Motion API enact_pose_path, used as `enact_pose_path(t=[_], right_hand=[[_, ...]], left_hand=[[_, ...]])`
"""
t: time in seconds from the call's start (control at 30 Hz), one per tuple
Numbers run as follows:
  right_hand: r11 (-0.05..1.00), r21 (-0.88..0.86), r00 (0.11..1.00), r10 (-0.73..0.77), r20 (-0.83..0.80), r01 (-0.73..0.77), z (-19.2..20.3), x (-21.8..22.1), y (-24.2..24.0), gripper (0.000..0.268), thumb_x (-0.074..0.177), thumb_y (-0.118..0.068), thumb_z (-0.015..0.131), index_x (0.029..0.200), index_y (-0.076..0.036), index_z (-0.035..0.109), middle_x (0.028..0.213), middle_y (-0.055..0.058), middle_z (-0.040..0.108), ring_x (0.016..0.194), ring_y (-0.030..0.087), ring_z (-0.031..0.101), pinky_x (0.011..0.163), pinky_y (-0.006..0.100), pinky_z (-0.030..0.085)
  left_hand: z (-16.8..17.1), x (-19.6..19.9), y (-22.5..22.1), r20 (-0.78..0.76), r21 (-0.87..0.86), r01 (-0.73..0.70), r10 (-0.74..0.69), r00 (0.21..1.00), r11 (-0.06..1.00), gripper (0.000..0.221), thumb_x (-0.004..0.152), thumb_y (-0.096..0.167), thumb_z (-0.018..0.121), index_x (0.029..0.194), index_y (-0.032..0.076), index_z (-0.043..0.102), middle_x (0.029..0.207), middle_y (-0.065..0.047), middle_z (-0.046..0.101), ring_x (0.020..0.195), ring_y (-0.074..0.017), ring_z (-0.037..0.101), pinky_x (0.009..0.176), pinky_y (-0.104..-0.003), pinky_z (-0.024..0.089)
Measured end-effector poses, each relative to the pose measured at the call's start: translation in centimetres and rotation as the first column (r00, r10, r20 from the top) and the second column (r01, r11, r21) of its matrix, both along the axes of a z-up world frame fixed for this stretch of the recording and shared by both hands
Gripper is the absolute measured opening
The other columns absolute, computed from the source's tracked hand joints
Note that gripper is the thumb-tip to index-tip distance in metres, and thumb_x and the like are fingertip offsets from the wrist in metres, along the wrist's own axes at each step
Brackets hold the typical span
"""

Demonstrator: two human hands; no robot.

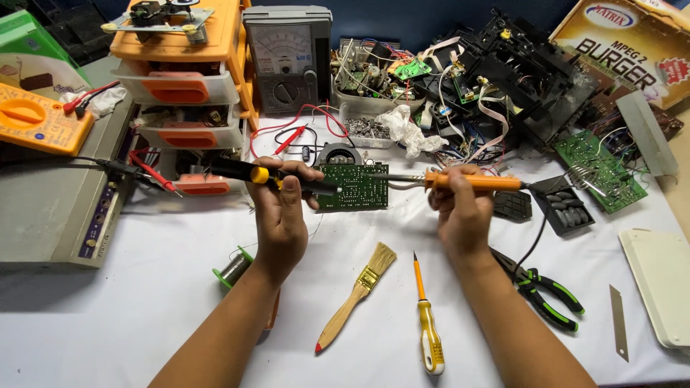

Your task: Desoldering a circuit board and performing maintenance on a desoldering pump by cleaning it and applying glue.

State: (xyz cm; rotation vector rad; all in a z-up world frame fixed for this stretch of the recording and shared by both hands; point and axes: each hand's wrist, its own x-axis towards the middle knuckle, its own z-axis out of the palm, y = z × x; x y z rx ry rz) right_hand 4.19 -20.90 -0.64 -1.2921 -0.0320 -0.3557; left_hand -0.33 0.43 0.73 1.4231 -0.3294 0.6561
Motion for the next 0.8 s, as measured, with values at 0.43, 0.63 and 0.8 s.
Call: enact_pose_path(t=[0.43,0.63,0.8], right_hand=[[0.986,-0.11,0.992,0.126,0.032,-0.122,-2.9,-0.4,0.1,0.016,0.084,-0.013,0.05,0.085,0.003,0.052,0.05,0.01,0.044,0.045,0.013,0.045,0.045,0.022,0.04],[0.98,-0.158,0.992,0.128,0.017,-0.124,-2.6,-0.5,0.2,0.018,0.085,-0.015,0.05,0.085,0.003,0.053,0.05,0.011,0.045,0.046,0.014,0.045,0.045,0.023,0.041],[0.978,-0.163,0.991,0.135,0.006,-0.132,-2.2,-0.9,0.4,0.018,0.085,-0.016,0.049,0.085,0.002,0.053,0.05,0.009,0.046,0.048,0.013,0.045,0.047,0.022,0.04]], left_hand=[[-1.2,0.8,0.0,-0.034,0.061,0.006,-0.004,0.999,0.998,0.02,0.096,0.024,0.027,0.109,0.009,0.024,0.085,-0.009,0.05,0.082,-0.0174,0.057,0.052,-0.018,0.048],[-1.1,0.6,0.0,-0.044,0.098,-0.002,0.006,0.999,0.995,0.018,0.096,0.023,0.026,0.108,0.01,0.023,0.086,-0.008,0.048,0.085,-0.0177,0.057,0.055,-0.018,0.049],[-1.2,0.4,-0.1,-0.021,0.08,-0.024,0.026,0.999,0.997,0.018,0.096,0.023,0.028,0.109,0.01,0.024,0.086,-0.008,0.048,0.085,-0.0176,0.057,0.053,-0.017,0.048]])
